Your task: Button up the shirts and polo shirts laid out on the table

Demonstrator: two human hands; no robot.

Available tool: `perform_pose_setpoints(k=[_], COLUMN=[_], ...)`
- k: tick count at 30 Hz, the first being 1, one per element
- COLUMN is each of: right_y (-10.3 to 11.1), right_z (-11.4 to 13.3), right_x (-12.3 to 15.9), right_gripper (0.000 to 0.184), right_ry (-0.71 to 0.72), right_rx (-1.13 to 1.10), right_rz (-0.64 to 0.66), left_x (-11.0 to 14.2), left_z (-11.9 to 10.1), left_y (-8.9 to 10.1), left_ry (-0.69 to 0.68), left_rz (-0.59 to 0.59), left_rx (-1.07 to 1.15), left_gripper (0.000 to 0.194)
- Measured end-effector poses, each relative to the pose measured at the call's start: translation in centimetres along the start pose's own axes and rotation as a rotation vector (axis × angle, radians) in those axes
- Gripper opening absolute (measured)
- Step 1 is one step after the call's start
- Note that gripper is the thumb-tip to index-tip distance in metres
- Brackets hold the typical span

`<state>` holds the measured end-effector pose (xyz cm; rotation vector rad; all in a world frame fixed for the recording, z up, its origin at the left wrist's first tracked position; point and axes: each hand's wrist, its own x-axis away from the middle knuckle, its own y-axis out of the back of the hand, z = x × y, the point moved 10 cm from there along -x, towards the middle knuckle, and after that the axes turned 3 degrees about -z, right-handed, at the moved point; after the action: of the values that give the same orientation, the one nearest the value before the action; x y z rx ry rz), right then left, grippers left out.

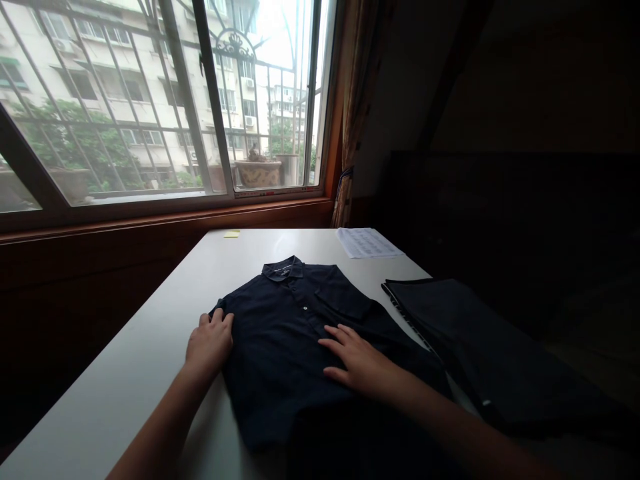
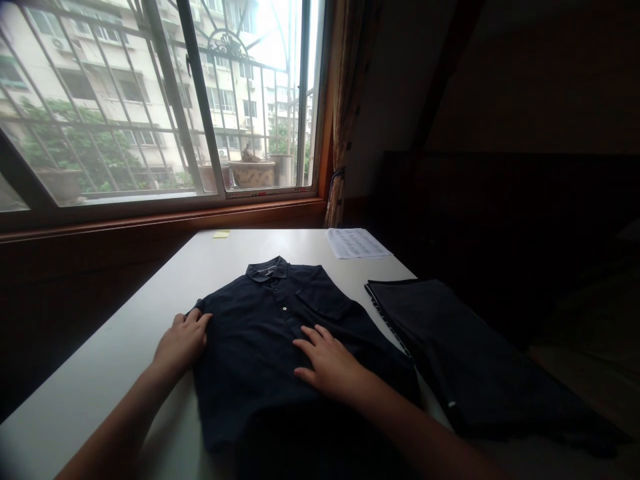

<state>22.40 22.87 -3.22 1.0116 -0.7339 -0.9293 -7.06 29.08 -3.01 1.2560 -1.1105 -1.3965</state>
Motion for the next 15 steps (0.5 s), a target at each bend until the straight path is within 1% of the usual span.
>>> perform_pose_setpoints(k=[3, 6, 11, 13, 15], right_y=[0.3, 0.7, 0.3, 0.0, -0.3], right_z=[-0.8, -2.1, -6.0, -6.5, -6.0], right_x=[2.4, 3.9, 5.7, 6.4, 7.0], right_gripper=[0.066, 0.07, 0.077, 0.079, 0.08], right_ry=[-0.022, -0.064, -0.268, -0.298, -0.279], right_rx=[-0.059, -0.065, 0.044, 0.075, 0.085], right_rz=[-0.003, -0.037, -0.034, -0.013, 0.009], left_x=[-0.3, -0.9, -1.5, -1.5, -1.2], left_z=[1.4, 3.8, 9.2, 11.6, 14.2], left_y=[-0.1, -0.6, -1.6, -1.6, -1.1], left_ry=[0.022, 0.071, 0.169, 0.217, 0.274], left_rz=[0.028, 0.071, 0.102, 0.085, 0.045], left_rx=[0.07, 0.155, 0.186, 0.179, 0.16], left_gripper=[0.045, 0.044, 0.039, 0.039, 0.039])
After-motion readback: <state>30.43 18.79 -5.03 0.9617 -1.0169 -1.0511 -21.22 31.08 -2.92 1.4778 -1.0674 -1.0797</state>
